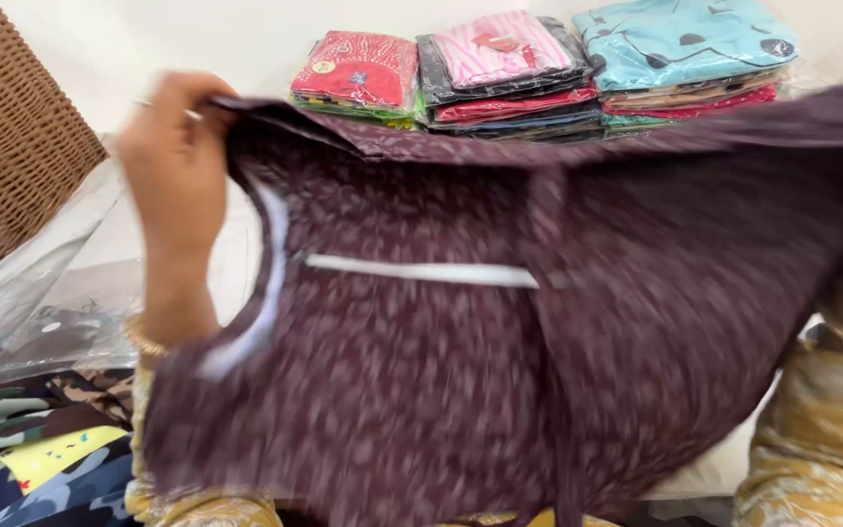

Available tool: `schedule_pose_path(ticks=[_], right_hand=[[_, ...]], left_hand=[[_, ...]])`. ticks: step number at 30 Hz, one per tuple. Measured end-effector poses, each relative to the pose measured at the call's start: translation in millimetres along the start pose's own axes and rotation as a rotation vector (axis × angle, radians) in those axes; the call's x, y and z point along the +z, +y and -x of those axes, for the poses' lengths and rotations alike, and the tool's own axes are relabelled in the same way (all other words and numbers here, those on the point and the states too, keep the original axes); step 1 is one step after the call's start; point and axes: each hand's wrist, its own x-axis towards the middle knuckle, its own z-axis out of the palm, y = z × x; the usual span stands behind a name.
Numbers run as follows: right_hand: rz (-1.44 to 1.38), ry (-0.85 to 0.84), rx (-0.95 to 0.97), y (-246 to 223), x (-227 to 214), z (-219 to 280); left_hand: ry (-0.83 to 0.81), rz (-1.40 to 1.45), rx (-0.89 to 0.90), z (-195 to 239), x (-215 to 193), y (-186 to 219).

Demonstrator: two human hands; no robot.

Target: The person folds a light blue polka-dot garment and a dark maroon patterned garment on a white table. They place each folded item into a clear plastic bag and stack them with other packaged clothes.

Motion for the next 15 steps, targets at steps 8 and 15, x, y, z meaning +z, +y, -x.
schedule_pose_path(ticks=[8, 15], right_hand=[[0.195, -0.126, -0.174, -166.0, 33.1, -64.1], [-0.191, -0.859, 0.152, -132.8, 29.3, 59.8]], left_hand=[[-0.181, -0.262, -0.4, 67.2, 85.6, -137.8], [-0.902, -0.318, -0.599, 174.7, 77.7, -237.9]])
